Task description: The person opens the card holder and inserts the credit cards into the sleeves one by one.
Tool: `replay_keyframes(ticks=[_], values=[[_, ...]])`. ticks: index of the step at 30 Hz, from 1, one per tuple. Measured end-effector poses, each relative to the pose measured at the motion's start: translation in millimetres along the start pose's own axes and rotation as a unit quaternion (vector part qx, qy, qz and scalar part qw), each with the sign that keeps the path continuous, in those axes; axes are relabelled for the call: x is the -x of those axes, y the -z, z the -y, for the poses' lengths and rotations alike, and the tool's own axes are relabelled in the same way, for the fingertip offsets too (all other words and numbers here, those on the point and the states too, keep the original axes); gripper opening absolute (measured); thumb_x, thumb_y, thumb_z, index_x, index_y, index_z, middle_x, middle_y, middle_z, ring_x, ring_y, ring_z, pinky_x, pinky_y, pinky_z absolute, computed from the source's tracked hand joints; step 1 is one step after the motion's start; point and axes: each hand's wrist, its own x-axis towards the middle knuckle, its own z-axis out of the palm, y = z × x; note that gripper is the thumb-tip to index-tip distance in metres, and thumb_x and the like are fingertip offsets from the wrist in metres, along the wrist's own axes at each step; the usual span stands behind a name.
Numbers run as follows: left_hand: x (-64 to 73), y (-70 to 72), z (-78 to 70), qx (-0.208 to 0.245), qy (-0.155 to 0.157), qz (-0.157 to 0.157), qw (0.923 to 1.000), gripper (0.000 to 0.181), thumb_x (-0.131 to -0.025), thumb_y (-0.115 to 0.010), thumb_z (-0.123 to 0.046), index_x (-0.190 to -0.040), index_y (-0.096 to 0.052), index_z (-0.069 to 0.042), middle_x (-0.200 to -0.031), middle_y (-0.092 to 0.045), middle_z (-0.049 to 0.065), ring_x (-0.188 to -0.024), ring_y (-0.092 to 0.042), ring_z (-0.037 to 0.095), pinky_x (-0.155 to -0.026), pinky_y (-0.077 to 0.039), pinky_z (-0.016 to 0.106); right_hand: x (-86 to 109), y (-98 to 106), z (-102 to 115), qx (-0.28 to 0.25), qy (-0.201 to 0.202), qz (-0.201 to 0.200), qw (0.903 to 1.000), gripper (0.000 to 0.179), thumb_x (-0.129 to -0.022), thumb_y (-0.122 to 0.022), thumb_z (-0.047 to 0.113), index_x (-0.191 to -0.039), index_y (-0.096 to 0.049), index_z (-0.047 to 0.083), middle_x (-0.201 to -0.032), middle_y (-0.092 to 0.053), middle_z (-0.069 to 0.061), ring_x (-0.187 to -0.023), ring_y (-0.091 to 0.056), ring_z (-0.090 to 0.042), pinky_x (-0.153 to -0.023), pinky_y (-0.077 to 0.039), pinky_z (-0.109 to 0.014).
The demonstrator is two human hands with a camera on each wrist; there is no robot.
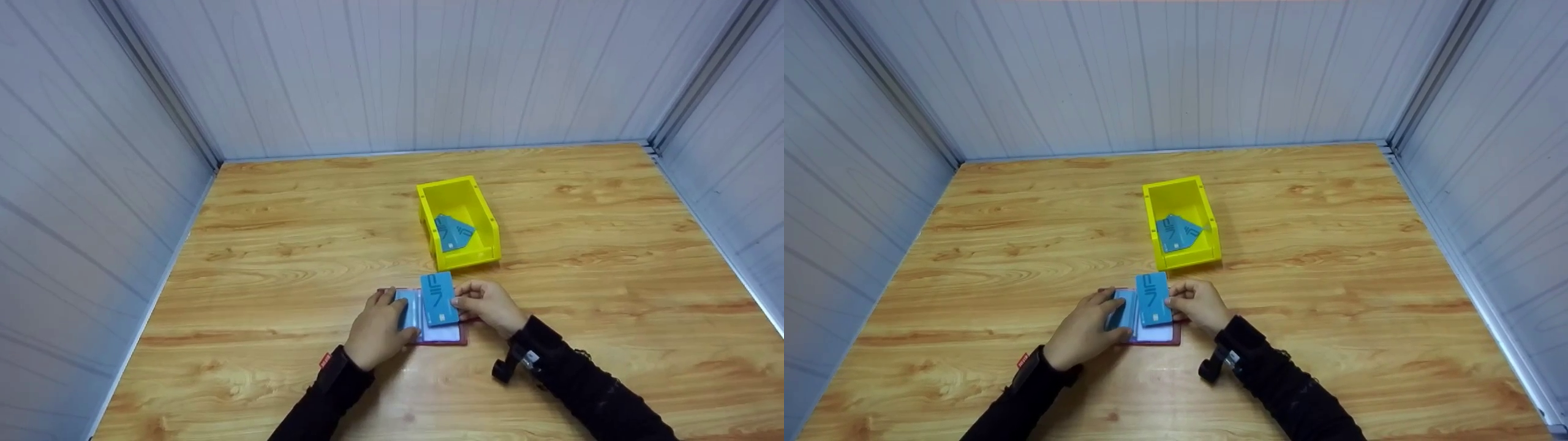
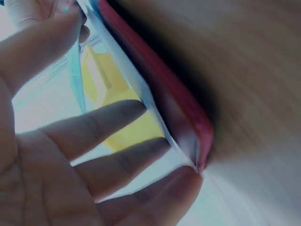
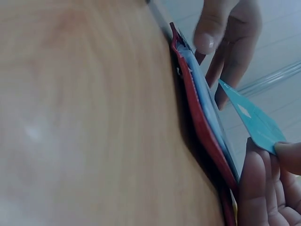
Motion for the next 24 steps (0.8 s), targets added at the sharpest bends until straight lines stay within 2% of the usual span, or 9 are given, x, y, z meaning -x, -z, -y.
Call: replay_keyframes(ticks=[3,6,9,13,16,24], values=[[-1.4,1.4,-1.4,0.053,-0.013,-0.032,0.9980,0.056,-0.088,-0.072,-0.032,-0.132,-0.059,0.000,-0.140,-0.055,0.020,-0.132,-0.048,0.036,-0.108,-0.042,0.051,-0.3,-0.4,-0.2,-0.010,-0.004,-0.002,0.9999,0.014,-0.089,-0.067,0.007,-0.099,-0.062,-0.001,-0.078,-0.066,0.003,-0.070,-0.064,-0.009,-0.066,-0.058,-0.025],[-4.1,2.7,-3.1,0.124,-0.030,-0.052,0.9905,0.053,-0.090,-0.069,-0.024,-0.134,-0.056,0.002,-0.127,-0.064,0.018,-0.120,-0.060,0.032,-0.101,-0.048,0.047,-0.2,-1.0,-0.2,-0.019,-0.007,-0.004,0.9998,0.014,-0.089,-0.067,0.006,-0.099,-0.062,-0.001,-0.077,-0.065,0.003,-0.070,-0.064,-0.009,-0.066,-0.058,-0.025],[-8.4,3.3,-4.7,0.188,-0.032,-0.039,0.9809,0.052,-0.092,-0.067,-0.018,-0.136,-0.052,0.004,-0.119,-0.068,0.018,-0.110,-0.065,0.030,-0.094,-0.053,0.046,0.2,-1.4,0.2,-0.022,-0.008,-0.008,0.9997,0.013,-0.089,-0.067,0.005,-0.099,-0.062,0.000,-0.077,-0.065,0.003,-0.069,-0.064,-0.009,-0.066,-0.058,-0.025],[-14.8,2.6,-6.3,0.241,-0.028,0.000,0.9701,0.048,-0.092,-0.065,-0.013,-0.135,-0.052,0.003,-0.109,-0.070,0.015,-0.098,-0.068,0.025,-0.085,-0.057,0.041,1.2,-1.5,0.2,-0.018,-0.008,-0.010,0.9997,0.012,-0.089,-0.067,0.006,-0.099,-0.062,0.001,-0.077,-0.064,0.004,-0.069,-0.064,-0.009,-0.065,-0.058,-0.025],[-17.0,1.3,-7.3,0.264,-0.030,0.009,0.9641,0.042,-0.092,-0.064,-0.009,-0.132,-0.053,0.001,-0.099,-0.071,0.010,-0.089,-0.068,0.020,-0.077,-0.057,0.034,1.9,-2.2,0.2,-0.013,-0.006,-0.009,0.9999,0.012,-0.088,-0.067,0.006,-0.098,-0.062,0.001,-0.077,-0.064,0.004,-0.067,-0.063,-0.009,-0.064,-0.057,-0.024],[-22.4,-3.9,-8.5,0.272,-0.059,-0.036,0.9599,0.020,-0.088,-0.060,0.001,-0.108,-0.056,0.000,-0.084,-0.065,0.009,-0.070,-0.060,0.011,-0.060,-0.049,0.022,4.1,-5.7,0.6,0.001,0.045,0.002,0.9990,0.012,-0.087,-0.067,0.004,-0.096,-0.061,-0.002,-0.076,-0.065,0.003,-0.065,-0.064,-0.009,-0.062,-0.057,-0.024]])
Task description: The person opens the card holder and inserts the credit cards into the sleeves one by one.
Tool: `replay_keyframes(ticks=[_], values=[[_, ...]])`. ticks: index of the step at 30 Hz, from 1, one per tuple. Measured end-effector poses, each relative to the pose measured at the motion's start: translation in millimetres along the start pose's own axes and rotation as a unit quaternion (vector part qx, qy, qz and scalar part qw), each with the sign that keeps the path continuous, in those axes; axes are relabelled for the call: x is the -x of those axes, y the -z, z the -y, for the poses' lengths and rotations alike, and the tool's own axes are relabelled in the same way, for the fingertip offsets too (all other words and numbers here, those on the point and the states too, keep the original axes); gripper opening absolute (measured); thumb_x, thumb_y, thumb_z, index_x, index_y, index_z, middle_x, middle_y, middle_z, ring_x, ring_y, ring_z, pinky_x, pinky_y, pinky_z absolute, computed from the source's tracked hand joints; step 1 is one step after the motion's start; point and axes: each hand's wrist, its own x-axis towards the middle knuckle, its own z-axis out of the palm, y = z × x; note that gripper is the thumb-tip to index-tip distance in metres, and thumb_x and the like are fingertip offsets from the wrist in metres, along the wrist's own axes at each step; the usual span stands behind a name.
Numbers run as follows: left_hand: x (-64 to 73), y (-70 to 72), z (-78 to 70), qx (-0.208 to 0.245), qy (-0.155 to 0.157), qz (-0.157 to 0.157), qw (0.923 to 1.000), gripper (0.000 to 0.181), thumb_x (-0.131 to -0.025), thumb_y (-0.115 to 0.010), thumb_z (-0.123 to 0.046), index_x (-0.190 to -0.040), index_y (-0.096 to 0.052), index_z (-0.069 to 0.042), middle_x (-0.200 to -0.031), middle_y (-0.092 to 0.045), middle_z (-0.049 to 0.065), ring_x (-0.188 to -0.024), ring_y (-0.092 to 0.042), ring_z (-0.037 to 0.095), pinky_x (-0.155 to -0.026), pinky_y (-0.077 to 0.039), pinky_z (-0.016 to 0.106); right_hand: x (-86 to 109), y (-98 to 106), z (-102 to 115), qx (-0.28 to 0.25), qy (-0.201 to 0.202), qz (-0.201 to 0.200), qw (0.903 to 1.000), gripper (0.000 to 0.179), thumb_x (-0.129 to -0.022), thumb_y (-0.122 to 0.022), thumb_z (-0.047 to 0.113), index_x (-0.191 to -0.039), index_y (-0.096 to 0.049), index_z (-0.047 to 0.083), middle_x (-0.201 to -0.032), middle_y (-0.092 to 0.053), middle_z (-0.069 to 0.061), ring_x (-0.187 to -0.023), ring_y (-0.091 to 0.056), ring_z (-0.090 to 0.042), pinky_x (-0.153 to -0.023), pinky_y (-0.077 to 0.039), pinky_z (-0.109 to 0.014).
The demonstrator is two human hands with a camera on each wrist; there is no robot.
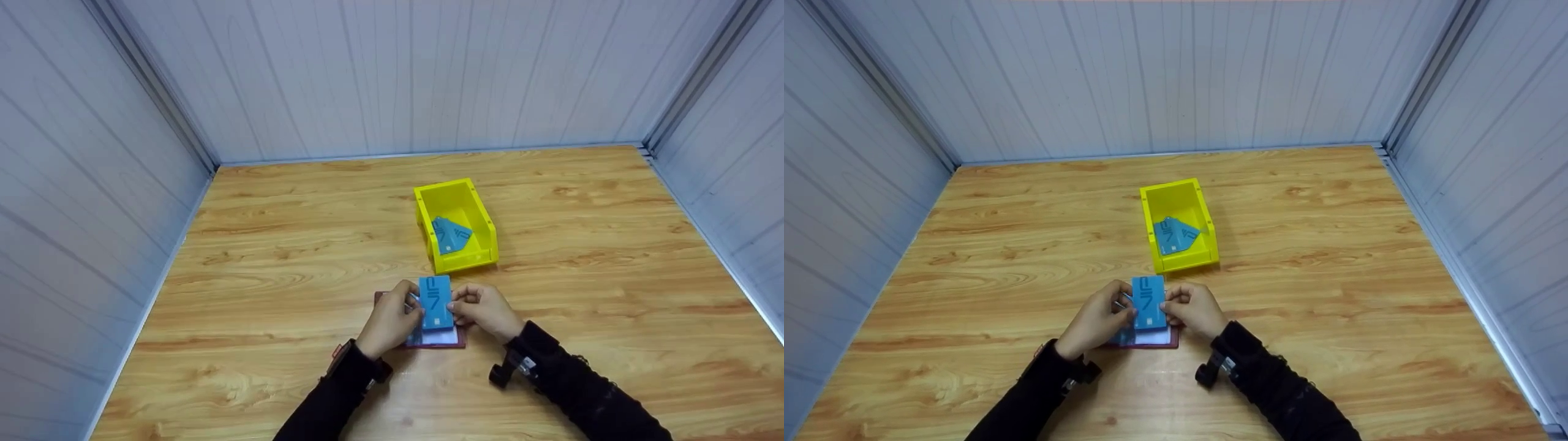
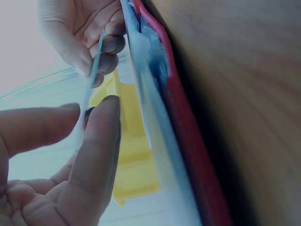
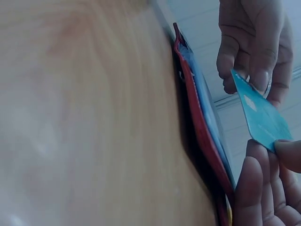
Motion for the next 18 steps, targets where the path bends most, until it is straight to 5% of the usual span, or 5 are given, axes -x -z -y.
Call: replay_keyframes(ticks=[10,18], values=[[-0.3,4.6,1.2,0.043,0.007,0.001,0.9990,0.014,-0.091,-0.055,0.003,-0.104,-0.054,0.000,-0.089,-0.060,0.012,-0.067,-0.058,0.012,-0.057,-0.053,0.023,4.6,-0.8,5.8,0.044,0.018,0.001,0.9989,0.025,-0.089,-0.067,0.007,-0.105,-0.061,-0.011,-0.083,-0.068,-0.003,-0.073,-0.066,-0.011,-0.066,-0.058,-0.025],[3.7,18.4,-1.8,0.067,0.018,-0.001,0.9976,0.026,-0.092,-0.055,0.002,-0.118,-0.052,-0.001,-0.094,-0.058,0.011,-0.068,-0.062,0.016,-0.058,-0.055,0.026,5.7,7.2,12.4,0.156,0.031,-0.020,0.9871,0.018,-0.089,-0.067,0.009,-0.102,-0.066,-0.004,-0.089,-0.069,-0.012,-0.073,-0.063,-0.013,-0.063,-0.057,-0.026]])
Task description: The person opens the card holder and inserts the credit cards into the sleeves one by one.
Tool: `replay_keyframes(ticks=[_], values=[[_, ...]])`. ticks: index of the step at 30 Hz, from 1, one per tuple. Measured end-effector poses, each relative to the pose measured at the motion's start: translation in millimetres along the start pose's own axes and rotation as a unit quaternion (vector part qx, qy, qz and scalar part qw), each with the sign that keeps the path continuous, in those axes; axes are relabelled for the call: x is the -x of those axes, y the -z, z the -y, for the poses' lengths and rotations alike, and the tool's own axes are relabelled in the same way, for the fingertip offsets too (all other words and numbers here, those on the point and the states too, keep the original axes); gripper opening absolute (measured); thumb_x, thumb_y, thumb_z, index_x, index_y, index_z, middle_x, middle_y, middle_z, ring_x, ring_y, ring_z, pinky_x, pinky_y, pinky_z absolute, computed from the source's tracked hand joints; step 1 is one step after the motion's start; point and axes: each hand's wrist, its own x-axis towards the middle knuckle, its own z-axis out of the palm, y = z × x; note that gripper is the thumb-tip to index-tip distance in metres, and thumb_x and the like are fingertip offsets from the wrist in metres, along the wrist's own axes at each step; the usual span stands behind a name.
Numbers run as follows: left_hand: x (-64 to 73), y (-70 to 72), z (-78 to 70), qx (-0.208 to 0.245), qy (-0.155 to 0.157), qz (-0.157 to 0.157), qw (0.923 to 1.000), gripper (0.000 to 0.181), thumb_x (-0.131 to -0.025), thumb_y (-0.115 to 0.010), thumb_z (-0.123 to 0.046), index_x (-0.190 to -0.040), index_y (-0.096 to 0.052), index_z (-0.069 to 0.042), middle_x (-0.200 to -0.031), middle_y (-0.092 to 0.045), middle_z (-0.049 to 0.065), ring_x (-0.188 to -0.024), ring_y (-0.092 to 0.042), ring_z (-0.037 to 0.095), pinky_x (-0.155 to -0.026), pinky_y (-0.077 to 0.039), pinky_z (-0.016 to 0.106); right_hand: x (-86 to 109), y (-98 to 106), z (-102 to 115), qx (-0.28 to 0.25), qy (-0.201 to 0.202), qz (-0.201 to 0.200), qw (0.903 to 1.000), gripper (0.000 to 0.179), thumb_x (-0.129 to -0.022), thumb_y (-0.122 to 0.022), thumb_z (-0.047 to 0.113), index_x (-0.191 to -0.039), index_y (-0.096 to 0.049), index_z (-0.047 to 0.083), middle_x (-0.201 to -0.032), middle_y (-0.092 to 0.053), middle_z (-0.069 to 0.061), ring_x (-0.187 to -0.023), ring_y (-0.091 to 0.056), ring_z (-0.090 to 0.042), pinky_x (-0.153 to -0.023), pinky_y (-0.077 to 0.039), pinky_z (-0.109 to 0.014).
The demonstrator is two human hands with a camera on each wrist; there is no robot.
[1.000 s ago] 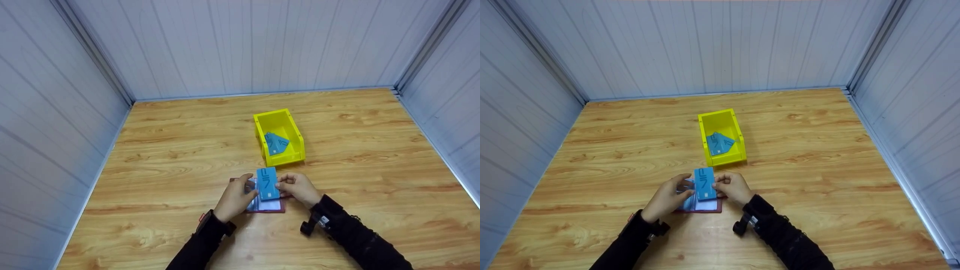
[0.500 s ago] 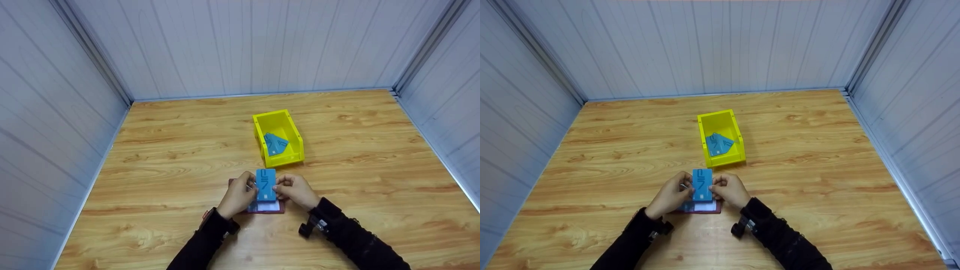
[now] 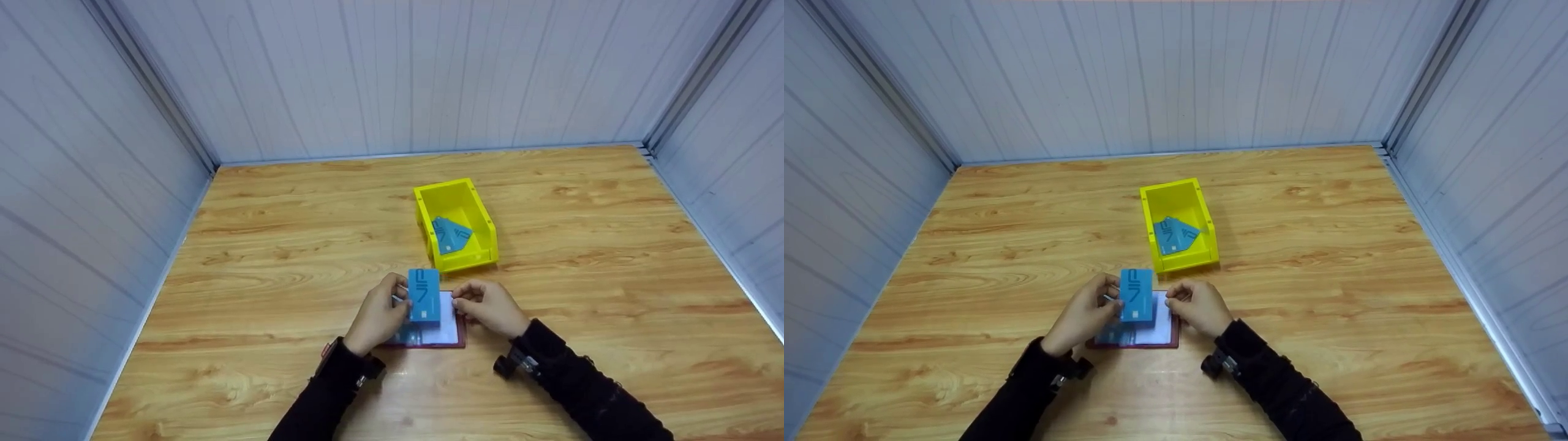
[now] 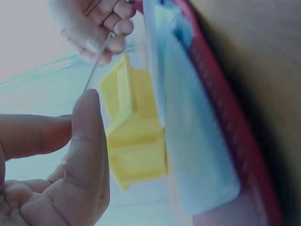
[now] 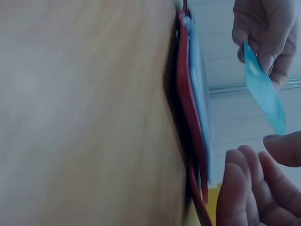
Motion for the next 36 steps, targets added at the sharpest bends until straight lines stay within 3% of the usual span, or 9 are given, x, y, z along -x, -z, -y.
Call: replay_keyframes(ticks=[7,12,19,23,36], values=[[4.6,12.9,-1.9,-0.017,-0.001,-0.009,0.9998,0.059,-0.091,-0.054,0.004,-0.146,-0.036,-0.006,-0.093,-0.060,0.012,-0.066,-0.063,0.016,-0.056,-0.053,0.027,1.2,6.6,1.5,0.093,0.018,0.032,0.9950,0.014,-0.086,-0.069,0.012,-0.097,-0.067,0.002,-0.085,-0.067,-0.007,-0.069,-0.061,-0.014,-0.058,-0.053,-0.025],[5.9,19.8,2.6,-0.039,0.000,-0.004,0.9992,0.063,-0.088,-0.054,0.006,-0.148,-0.036,-0.004,-0.091,-0.058,0.012,-0.065,-0.059,0.012,-0.059,-0.053,0.026,2.7,5.4,3.6,0.196,0.054,0.031,0.9787,0.015,-0.084,-0.074,0.015,-0.095,-0.068,0.006,-0.083,-0.066,-0.002,-0.071,-0.056,-0.010,-0.063,-0.046,-0.023],[3.1,20.8,10.7,-0.095,0.015,0.011,0.9953,0.060,-0.086,-0.057,0.005,-0.143,-0.040,0.003,-0.085,-0.056,0.006,-0.066,-0.053,0.011,-0.060,-0.046,0.025,3.7,-1.5,8.1,0.277,0.075,0.031,0.9574,0.021,-0.079,-0.077,0.014,-0.097,-0.069,0.006,-0.081,-0.061,0.000,-0.073,-0.052,-0.011,-0.066,-0.043,-0.026],[1.4,18.9,13.0,-0.114,0.024,0.015,0.9931,0.059,-0.085,-0.058,0.004,-0.142,-0.042,0.004,-0.081,-0.054,0.002,-0.064,-0.052,0.011,-0.060,-0.044,0.024,3.5,-2.5,9.0,0.292,0.071,0.029,0.9533,0.021,-0.079,-0.078,0.014,-0.096,-0.068,0.007,-0.081,-0.060,0.000,-0.074,-0.051,-0.012,-0.068,-0.043,-0.028],[1.5,13.3,12.8,-0.137,0.046,0.031,0.9891,0.061,-0.080,-0.057,0.005,-0.139,-0.044,0.008,-0.075,-0.053,0.000,-0.062,-0.049,0.011,-0.053,-0.042,0.024,2.9,-1.4,7.3,0.280,0.058,0.035,0.9577,0.021,-0.079,-0.078,0.012,-0.097,-0.068,0.007,-0.084,-0.060,-0.002,-0.076,-0.052,-0.013,-0.069,-0.043,-0.028]])
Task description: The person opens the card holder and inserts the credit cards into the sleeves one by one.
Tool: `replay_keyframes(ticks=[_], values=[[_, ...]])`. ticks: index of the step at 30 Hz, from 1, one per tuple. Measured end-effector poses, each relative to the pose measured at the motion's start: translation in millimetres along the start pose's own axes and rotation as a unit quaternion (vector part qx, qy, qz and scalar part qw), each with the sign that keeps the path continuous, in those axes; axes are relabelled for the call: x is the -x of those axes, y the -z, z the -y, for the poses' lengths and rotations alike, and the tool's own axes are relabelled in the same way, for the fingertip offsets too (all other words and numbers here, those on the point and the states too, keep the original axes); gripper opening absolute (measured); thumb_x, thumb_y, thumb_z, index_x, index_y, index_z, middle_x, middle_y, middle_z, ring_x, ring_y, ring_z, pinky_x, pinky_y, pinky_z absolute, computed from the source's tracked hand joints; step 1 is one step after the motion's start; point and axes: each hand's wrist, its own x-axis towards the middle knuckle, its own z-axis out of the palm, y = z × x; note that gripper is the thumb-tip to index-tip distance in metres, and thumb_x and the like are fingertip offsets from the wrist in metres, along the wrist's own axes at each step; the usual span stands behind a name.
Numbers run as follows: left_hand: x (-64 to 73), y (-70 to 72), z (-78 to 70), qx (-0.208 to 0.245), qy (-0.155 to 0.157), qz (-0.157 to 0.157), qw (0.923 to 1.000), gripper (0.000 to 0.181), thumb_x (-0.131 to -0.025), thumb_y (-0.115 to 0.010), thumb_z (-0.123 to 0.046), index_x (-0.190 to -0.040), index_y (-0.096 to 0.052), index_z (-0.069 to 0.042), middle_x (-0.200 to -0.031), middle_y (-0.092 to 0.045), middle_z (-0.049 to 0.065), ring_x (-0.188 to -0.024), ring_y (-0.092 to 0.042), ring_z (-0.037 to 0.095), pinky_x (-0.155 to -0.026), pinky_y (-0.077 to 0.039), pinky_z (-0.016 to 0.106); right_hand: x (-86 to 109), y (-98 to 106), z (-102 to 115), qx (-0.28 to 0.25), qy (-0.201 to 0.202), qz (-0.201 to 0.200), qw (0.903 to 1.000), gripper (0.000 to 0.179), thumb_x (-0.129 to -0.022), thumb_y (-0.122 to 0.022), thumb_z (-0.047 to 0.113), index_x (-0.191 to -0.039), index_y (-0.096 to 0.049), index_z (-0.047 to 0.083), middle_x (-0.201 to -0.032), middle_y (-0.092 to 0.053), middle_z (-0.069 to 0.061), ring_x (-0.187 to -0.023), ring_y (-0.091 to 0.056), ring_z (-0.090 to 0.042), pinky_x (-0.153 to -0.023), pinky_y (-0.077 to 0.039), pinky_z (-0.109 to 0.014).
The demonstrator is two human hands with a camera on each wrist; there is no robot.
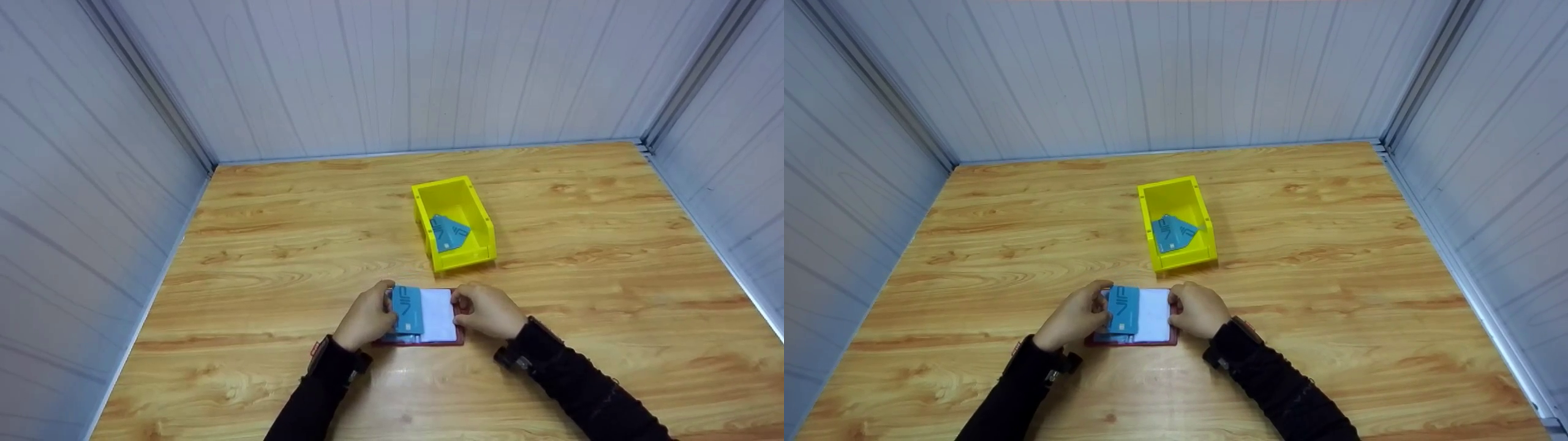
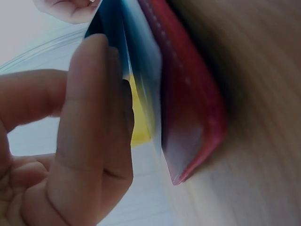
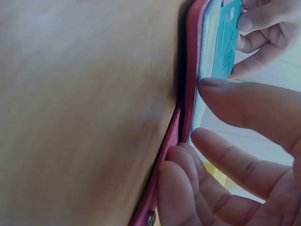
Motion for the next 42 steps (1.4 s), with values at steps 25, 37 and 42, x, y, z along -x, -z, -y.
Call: replay_keyframes(ticks=[25,37,42], values=[[-2.1,2.9,1.2,0.026,0.004,0.036,0.9990,0.061,-0.084,-0.056,0.004,-0.143,-0.041,0.007,-0.075,-0.051,-0.001,-0.057,-0.050,0.009,-0.051,-0.043,0.023,-1.8,1.6,-0.9,-0.013,-0.013,0.006,0.9998,0.021,-0.080,-0.078,0.012,-0.097,-0.067,0.008,-0.083,-0.060,-0.001,-0.074,-0.053,-0.013,-0.067,-0.044,-0.027],[0.5,8.2,1.4,0.037,0.002,0.056,0.9977,0.062,-0.083,-0.050,0.007,-0.144,-0.039,0.008,-0.072,-0.051,-0.001,-0.051,-0.050,0.007,-0.048,-0.040,0.022,-0.2,0.8,-3.4,-0.001,0.018,-0.006,0.9998,0.023,-0.079,-0.079,0.014,-0.097,-0.067,0.007,-0.083,-0.061,-0.001,-0.076,-0.053,-0.012,-0.068,-0.043,-0.025],[1.7,9.9,1.3,0.031,0.003,0.063,0.9975,0.064,-0.082,-0.050,0.008,-0.145,-0.039,0.008,-0.070,-0.051,-0.001,-0.050,-0.050,0.008,-0.046,-0.040,0.022,-0.5,0.6,-3.1,-0.001,0.016,-0.002,0.9999,0.022,-0.079,-0.078,0.013,-0.097,-0.067,0.007,-0.083,-0.061,-0.001,-0.076,-0.053,-0.011,-0.068,-0.044,-0.026]])
